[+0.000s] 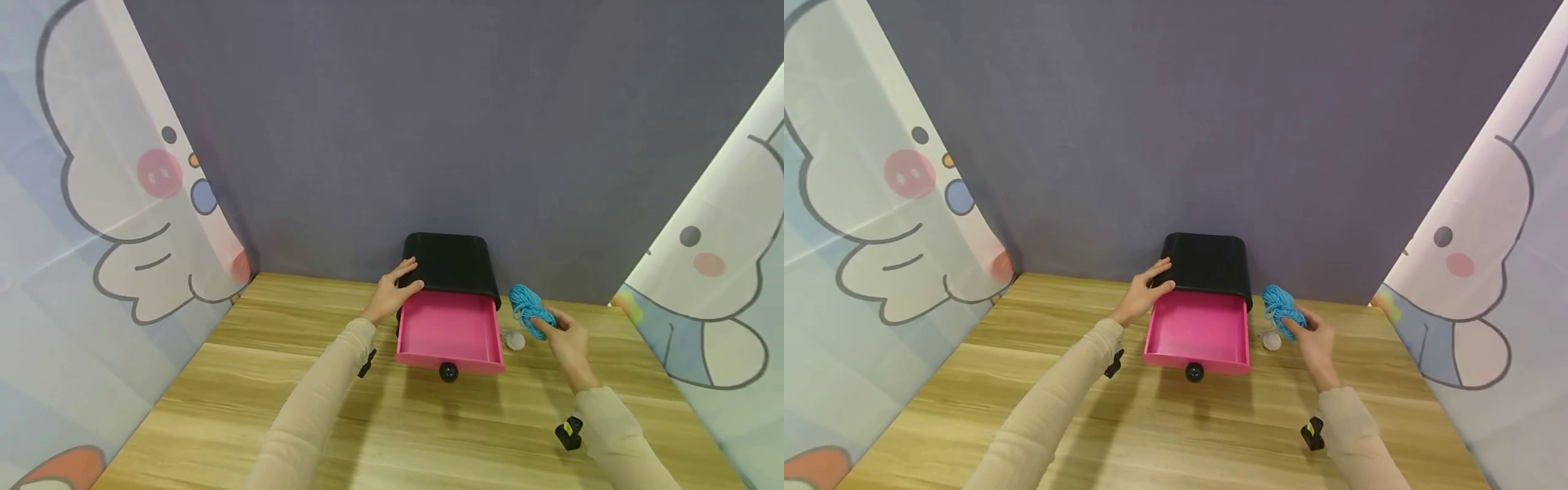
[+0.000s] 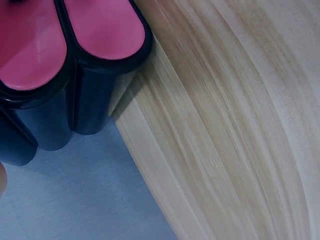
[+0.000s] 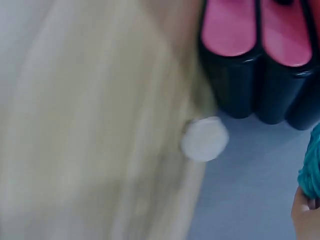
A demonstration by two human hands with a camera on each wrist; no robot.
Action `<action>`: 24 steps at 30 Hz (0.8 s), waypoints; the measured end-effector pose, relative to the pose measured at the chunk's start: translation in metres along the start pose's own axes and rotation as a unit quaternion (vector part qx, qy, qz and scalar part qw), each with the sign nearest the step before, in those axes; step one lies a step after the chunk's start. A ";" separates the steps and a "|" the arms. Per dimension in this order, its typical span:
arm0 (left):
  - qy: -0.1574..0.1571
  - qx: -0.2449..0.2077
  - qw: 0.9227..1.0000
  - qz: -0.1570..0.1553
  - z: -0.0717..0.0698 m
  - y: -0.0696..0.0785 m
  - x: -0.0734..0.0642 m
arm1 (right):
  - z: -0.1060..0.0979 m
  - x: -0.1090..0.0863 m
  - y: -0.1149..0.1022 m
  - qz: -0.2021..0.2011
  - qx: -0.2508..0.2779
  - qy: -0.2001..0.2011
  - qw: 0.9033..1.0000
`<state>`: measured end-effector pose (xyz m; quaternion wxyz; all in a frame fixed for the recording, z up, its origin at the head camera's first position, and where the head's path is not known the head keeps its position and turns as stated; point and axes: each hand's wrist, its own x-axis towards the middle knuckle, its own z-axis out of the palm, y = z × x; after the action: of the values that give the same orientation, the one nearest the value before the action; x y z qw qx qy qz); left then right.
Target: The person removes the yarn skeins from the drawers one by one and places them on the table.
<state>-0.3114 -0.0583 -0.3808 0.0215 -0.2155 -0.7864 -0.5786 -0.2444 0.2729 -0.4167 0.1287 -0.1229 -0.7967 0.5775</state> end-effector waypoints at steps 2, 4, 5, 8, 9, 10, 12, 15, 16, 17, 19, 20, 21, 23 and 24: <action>0.004 0.003 1.000 -0.002 0.002 -0.008 0.003 | -0.002 0.001 0.008 0.002 -0.005 0.013 1.000; 0.012 0.011 1.000 0.001 0.004 -0.015 0.006 | -0.003 0.001 0.015 0.005 -0.007 0.025 1.000; 0.017 0.015 1.000 0.003 0.005 -0.019 0.008 | -0.004 0.001 0.019 0.007 -0.014 0.031 0.999; 0.027 0.014 0.999 0.009 0.006 -0.023 0.010 | -0.006 0.001 0.030 0.016 -0.032 0.033 0.999; 0.030 0.014 0.999 0.010 0.007 -0.023 0.010 | -0.006 0.001 0.034 0.021 -0.037 0.030 0.999; 0.030 0.015 0.999 0.010 0.007 -0.024 0.010 | -0.006 0.000 0.037 0.026 -0.041 0.026 0.998; 0.027 0.016 0.999 0.010 0.007 -0.024 0.010 | -0.006 0.000 0.043 0.036 -0.037 0.029 0.998; 0.021 0.017 1.000 0.010 0.007 -0.023 0.010 | -0.006 0.001 0.050 0.040 -0.033 0.040 0.998; 0.020 0.017 1.000 0.009 0.007 -0.023 0.010 | -0.006 0.001 0.051 0.039 -0.036 0.044 0.998; 0.019 0.017 1.000 0.007 0.007 -0.022 0.010 | -0.006 0.002 0.053 0.036 -0.040 0.048 0.997; 0.017 0.015 1.000 0.003 0.006 -0.020 0.008 | -0.006 0.003 0.057 0.032 -0.051 0.053 0.997; 0.015 0.011 1.000 0.000 0.005 -0.017 0.007 | -0.006 0.003 0.058 0.030 -0.058 0.055 0.996; 0.012 0.008 1.000 -0.001 0.004 -0.014 0.006 | -0.006 0.003 0.060 0.028 -0.064 0.056 0.996; 0.004 0.005 1.000 -0.002 0.002 -0.007 0.003 | -0.005 0.003 0.064 0.027 -0.072 0.052 0.996; 0.000 0.005 1.000 -0.002 0.002 -0.003 0.001 | -0.005 0.003 0.065 0.029 -0.072 0.050 0.996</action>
<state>-0.3129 -0.0571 -0.3833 0.0213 -0.2133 -0.7898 -0.5747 -0.2429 0.2982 -0.4770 0.1422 -0.1836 -0.8250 0.5152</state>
